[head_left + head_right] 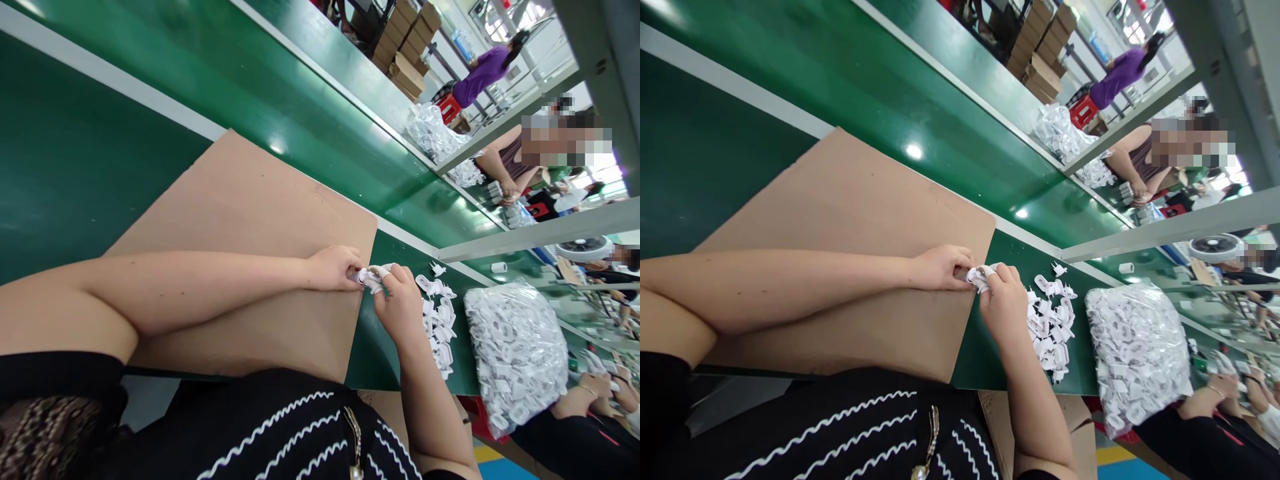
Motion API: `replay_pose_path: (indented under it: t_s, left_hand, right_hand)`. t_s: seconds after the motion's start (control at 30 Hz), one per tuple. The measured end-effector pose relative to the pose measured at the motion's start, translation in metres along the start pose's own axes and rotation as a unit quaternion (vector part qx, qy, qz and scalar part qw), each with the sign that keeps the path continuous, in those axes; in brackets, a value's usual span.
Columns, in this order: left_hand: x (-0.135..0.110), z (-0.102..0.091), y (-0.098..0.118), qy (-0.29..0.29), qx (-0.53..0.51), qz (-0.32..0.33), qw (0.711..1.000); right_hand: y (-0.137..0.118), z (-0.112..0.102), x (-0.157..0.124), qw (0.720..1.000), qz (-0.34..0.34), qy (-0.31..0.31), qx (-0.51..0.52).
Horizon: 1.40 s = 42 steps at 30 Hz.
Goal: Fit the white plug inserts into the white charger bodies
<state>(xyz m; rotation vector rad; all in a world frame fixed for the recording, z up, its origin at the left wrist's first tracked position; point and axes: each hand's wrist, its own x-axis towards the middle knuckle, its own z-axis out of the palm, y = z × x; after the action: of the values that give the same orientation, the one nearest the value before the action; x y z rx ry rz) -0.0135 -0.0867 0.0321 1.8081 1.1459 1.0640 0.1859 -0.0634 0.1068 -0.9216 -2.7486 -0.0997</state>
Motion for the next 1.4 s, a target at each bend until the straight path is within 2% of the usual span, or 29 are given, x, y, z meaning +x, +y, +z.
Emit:
replay_pose_path:
  t_s: [0.4, 0.57, 0.7, 0.8, 0.87, 0.97, 1.07, 1.13, 1.23, 1.33, 1.4]
  left_hand:
    - [0.001, -0.004, 0.002, -0.03, -0.03, 0.0, 0.999]
    - [-0.003, -0.002, 0.006, -0.016, -0.005, 0.003, 1.0]
    - [-0.004, -0.002, 0.011, -0.037, 0.01, -0.011, 0.999]
    - [-0.004, -0.002, 0.013, -0.052, 0.03, -0.035, 0.998]
    - [-0.005, -0.002, 0.012, -0.047, 0.054, -0.042, 0.997]
    - [-0.008, 0.002, 0.013, -0.043, 0.086, -0.05, 0.994]
    - [-0.008, 0.008, 0.019, -0.054, 0.041, -0.069, 0.995]
    - [-0.004, 0.006, 0.024, -0.07, 0.015, -0.091, 0.993]
    - [0.017, -0.014, 0.024, -0.054, 0.095, -0.125, 0.986]
    - [0.051, -0.052, 0.019, 0.043, 0.2, -0.141, 0.969]
    - [0.075, -0.076, 0.022, 0.107, 0.267, -0.173, 0.942]
  right_hand:
    - [0.015, -0.005, 0.009, 0.992, -0.054, -0.073, 0.092]
    - [0.003, 0.002, 0.001, 0.998, 0.008, -0.026, 0.052]
    - [-0.01, 0.005, -0.004, 0.996, 0.058, -0.045, 0.05]
    - [-0.018, 0.007, -0.005, 0.989, 0.13, -0.051, 0.048]
    - [-0.022, 0.011, -0.005, 0.982, 0.171, -0.038, 0.065]
    - [-0.027, 0.016, -0.006, 0.974, 0.196, -0.006, 0.114]
    - [-0.026, 0.017, -0.019, 0.954, 0.222, 0.027, 0.199]
    - [-0.02, 0.012, -0.041, 0.935, 0.232, 0.078, 0.257]
    - [-0.004, 0.002, -0.101, 0.907, 0.255, 0.233, 0.241]
    - [0.017, -0.002, -0.193, 0.85, 0.358, 0.378, 0.087]
    - [0.024, 0.001, -0.271, 0.809, 0.432, 0.399, -0.014]
